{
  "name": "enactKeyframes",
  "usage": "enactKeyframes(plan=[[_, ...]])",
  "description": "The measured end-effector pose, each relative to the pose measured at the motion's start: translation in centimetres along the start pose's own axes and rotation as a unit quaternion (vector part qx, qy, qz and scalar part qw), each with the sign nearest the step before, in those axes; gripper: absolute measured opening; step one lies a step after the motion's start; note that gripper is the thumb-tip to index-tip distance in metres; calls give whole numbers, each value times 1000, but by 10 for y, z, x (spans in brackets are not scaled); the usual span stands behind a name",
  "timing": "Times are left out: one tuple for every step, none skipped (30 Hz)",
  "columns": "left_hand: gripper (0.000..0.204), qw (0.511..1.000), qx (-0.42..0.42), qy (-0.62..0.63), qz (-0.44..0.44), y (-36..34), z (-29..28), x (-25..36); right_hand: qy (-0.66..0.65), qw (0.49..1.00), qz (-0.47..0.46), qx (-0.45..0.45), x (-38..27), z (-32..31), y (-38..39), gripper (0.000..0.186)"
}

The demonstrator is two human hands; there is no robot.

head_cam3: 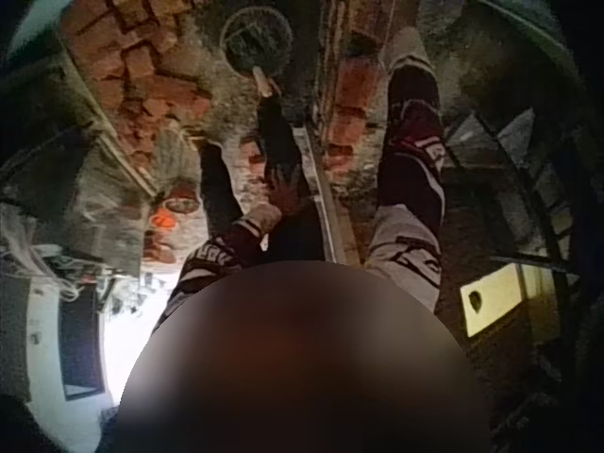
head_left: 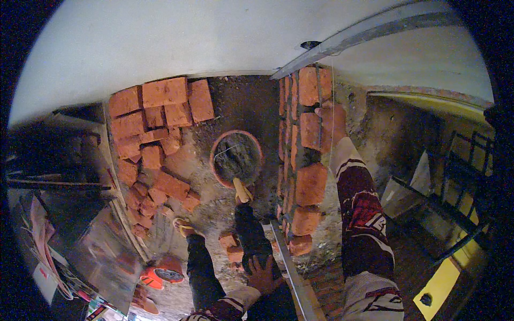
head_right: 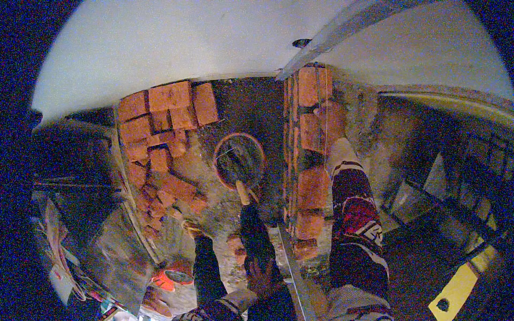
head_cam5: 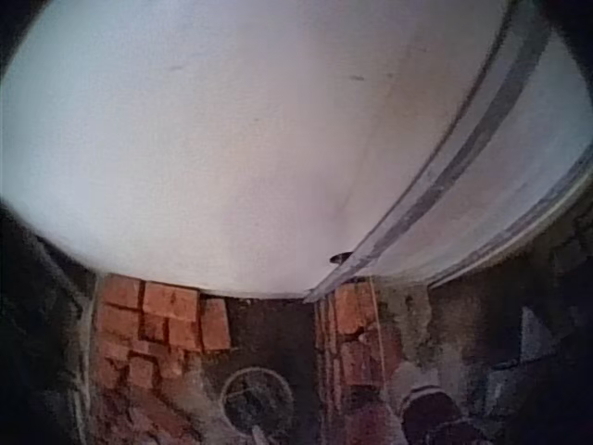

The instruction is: The person uses a power drill to cut a brick, then scoops mortar from a bucket with a trowel and applies it between bricks on a low wall. The person spreads the mortar and places additional bricks along the wall line.

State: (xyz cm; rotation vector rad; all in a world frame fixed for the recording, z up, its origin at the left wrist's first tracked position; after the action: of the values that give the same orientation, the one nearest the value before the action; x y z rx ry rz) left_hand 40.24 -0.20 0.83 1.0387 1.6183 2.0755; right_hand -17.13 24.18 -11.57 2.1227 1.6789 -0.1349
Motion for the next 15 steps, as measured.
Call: enactKeyframes(plan=[[122,1000,8,-4,3,-2,2,-1,-8,1000,7,0,6,3,-2,23],[123,1000,16,-10,6,-3,4,-2,4,1000,-3,-5,11,8,-3,23],[123,999,29,-9,15,-4,5,-3,16,1000,-13,-9,15,12,-5,23],[123,999,43,-8,25,-6,5,-3,21,998,-54,3,14,14,-8,23],[123,999,36,-9,13,-8,8,-6,10,999,-38,-16,19,19,-12,21],[123,998,48,3,35,-9,8,-5,-10,998,-54,-20,18,17,-14,20],[123,999,39,13,33,-12,10,-7,-31,997,-71,-26,13,12,-17,19],[123,999,28,24,28,-12,13,-9,-91,993,-67,22,8,-4,-14,22],[123,999,33,29,21,-14,14,-11,-151,984,-60,69,0,-22,-8,26],[122,999,36,33,16,-14,17,-12,-147,979,-25,142,-8,-46,0,26],[122,999,36,38,11,-14,20,-13,-130,963,16,236,-18,-69,22,26],[122,998,50,37,11,-14,22,-13,-132,941,40,310,-33,-89,49,26],[122,997,62,36,11,-13,25,-14,-139,918,0,372,-55,-106,86,26],[123,997,72,33,13,-12,29,-15,-161,908,13,386,-71,-110,125,27],[123,996,90,14,16,-11,31,-15,-210,899,-27,384,-93,-101,166,28]])
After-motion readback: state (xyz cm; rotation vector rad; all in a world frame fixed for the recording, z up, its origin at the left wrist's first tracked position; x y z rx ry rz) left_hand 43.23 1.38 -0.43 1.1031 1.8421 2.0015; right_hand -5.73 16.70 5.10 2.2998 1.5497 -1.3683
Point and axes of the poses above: each hand's wrist, its own y-axis away from the middle knuckle, its own z-axis out of the palm, x = y × z, the point moved 7 cm from there along -y, towards the middle knuckle, and after that the axes turned 15 degrees about y, right-handed, at the moved point
